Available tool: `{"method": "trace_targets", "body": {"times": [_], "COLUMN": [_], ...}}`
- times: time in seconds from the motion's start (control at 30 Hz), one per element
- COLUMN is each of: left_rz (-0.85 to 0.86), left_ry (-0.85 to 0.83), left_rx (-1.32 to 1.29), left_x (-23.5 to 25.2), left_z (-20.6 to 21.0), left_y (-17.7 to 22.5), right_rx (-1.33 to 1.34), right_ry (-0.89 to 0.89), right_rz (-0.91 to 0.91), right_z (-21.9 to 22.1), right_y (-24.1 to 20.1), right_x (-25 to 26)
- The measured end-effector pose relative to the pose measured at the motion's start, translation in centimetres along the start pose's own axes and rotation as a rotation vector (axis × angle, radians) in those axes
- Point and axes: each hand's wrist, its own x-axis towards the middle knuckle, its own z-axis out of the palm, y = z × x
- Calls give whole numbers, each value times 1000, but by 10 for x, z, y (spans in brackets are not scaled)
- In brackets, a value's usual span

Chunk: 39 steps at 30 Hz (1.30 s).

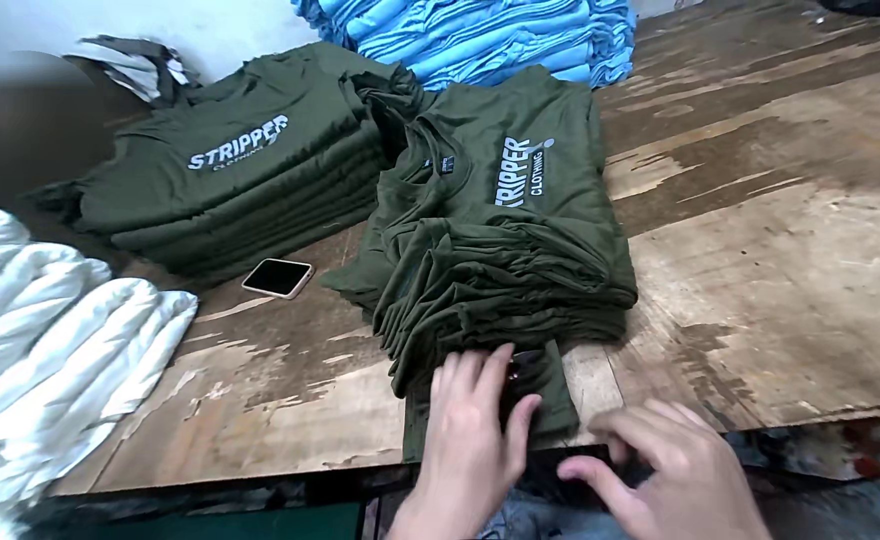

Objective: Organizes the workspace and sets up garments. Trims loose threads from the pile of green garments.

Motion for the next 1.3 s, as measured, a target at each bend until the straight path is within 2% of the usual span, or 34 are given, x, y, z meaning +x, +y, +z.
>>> {"method": "trace_targets", "body": {"times": [0.1,0.23,0.37,0.47,0.53,0.6,0.63,0.73,0.8,0.87,0.9,0.93,0.97,1.03,1.1,1.2,1.3], "left_rz": [115,182,232,209,156,86,52,-30,-100,-219,-286,-349,-396,-442,-459,-445,-439], "left_ry": [60,91,63,57,-26,-97,-81,-72,-88,-109,-130,-158,-178,-192,-210,-229,-230], "left_rx": [14,47,37,32,1,-40,-65,-218,-354,-438,-466,-495,-528,-587,-613,-627,-622], "left_x": [-7,-13,-13,-12,-14,-18,-19,-13,-2,10,15,20,25,31,31,27,24], "left_z": [11,6,15,15,7,2,3,-2,-8,-11,-11,-11,-12,-12,-12,-9,-8], "left_y": [9,9,17,17,12,5,2,-4,-6,-9,-10,-10,-10,-10,-10,-9,-8], "right_rx": [-136,-154,-94,-125,-171,-173,-149,108,533,958,1055,1066,976,598,275,381,481], "right_ry": [148,132,201,133,34,31,72,275,362,351,324,289,253,248,351,474,414], "right_rz": [54,91,62,70,108,124,113,32,19,131,201,219,161,-35,-172,-108,17], "right_z": [30,21,21,17,13,17,22,50,63,65,64,63,63,64,61,52,49], "right_y": [-8,-14,-11,-15,-16,-16,-16,-14,-15,-20,-21,-20,-16,-9,-1,7,1], "right_x": [2,-3,-7,-8,-10,-9,-6,11,27,43,48,51,52,50,38,21,14]}}
